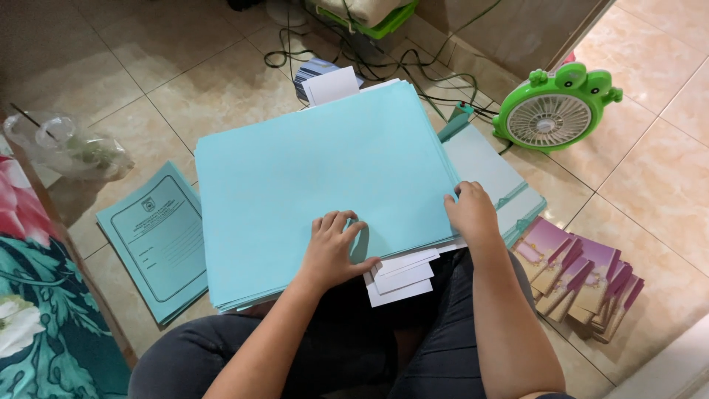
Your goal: The person is manually assembling light blue folders by inserting printed sheets of paper into them while sitting on the floor.
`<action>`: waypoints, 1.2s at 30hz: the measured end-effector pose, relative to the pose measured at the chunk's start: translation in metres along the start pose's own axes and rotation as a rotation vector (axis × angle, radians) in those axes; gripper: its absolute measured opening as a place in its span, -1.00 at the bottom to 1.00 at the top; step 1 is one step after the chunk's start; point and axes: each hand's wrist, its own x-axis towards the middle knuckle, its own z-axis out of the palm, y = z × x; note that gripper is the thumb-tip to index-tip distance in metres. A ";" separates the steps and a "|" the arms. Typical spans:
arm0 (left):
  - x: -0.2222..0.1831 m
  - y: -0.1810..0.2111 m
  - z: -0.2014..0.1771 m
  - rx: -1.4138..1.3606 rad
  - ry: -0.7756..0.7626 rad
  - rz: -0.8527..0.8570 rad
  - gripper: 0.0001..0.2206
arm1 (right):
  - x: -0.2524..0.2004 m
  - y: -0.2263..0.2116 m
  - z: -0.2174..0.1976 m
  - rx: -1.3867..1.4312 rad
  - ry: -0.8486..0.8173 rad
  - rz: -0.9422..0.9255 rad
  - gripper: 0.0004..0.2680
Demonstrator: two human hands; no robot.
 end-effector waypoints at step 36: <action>0.006 -0.013 -0.018 0.186 0.328 0.162 -0.85 | -0.001 -0.018 0.033 0.127 0.126 -0.221 -0.57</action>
